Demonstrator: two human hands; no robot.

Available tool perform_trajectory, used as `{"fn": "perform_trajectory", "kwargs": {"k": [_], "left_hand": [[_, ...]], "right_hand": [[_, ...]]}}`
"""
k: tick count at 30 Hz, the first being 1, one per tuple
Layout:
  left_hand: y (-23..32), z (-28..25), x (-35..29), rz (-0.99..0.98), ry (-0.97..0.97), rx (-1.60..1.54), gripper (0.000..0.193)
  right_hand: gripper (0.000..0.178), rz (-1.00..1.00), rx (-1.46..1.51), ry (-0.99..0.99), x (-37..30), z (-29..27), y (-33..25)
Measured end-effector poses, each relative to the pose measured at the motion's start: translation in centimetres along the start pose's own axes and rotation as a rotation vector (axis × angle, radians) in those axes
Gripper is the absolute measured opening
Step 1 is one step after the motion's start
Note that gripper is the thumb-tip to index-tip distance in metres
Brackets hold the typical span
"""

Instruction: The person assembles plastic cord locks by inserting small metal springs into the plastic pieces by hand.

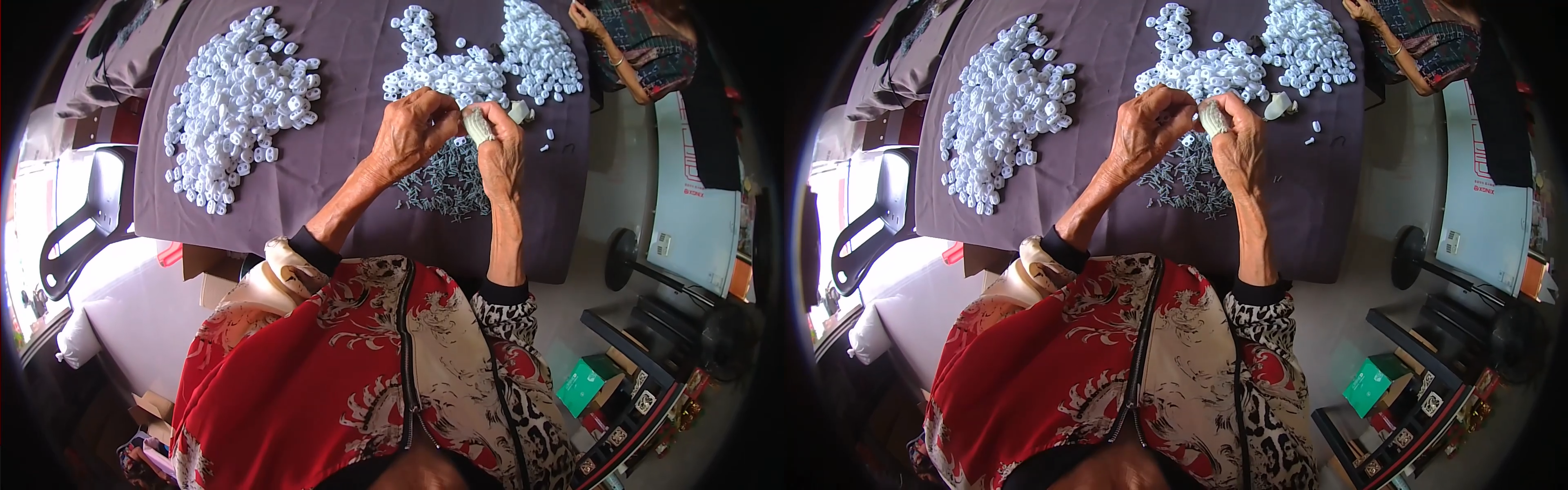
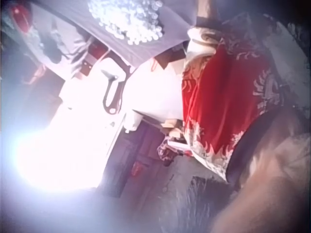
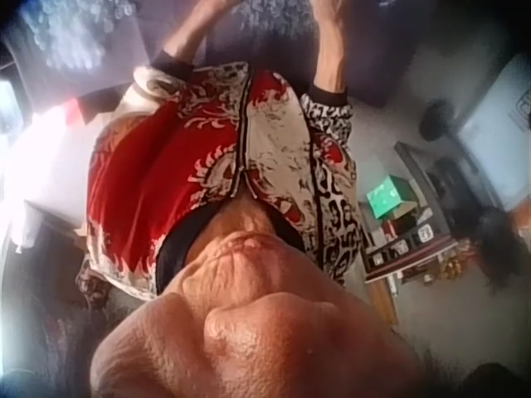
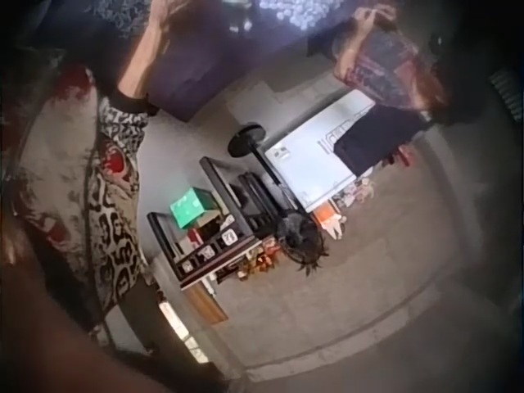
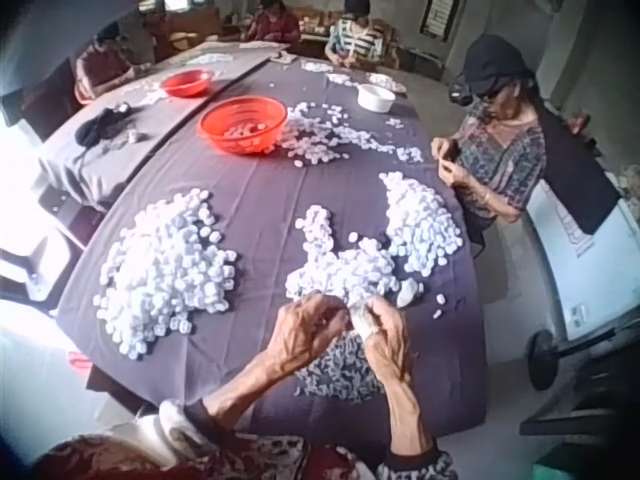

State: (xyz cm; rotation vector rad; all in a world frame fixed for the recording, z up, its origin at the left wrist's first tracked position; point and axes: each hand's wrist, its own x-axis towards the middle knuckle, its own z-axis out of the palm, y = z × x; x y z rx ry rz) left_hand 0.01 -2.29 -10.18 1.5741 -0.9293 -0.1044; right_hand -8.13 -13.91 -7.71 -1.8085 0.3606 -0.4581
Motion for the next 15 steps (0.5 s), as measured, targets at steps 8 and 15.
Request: {"fn": "perform_trajectory", "kwargs": {"k": [8, 15], "left_hand": [[1.1, -0.5, 0.3, -0.493, 0.010, -0.449, 0.014], [-0.5, -0.4, 0.0, -0.847, -0.097, -1.070, 0.018]], "right_hand": [[0.009, -0.263, -0.416, 0.064, -0.2, 0.2, -0.3], [0.015, -0.562, -0.594, 0.021, 0.0, -0.3, -0.2]]}}
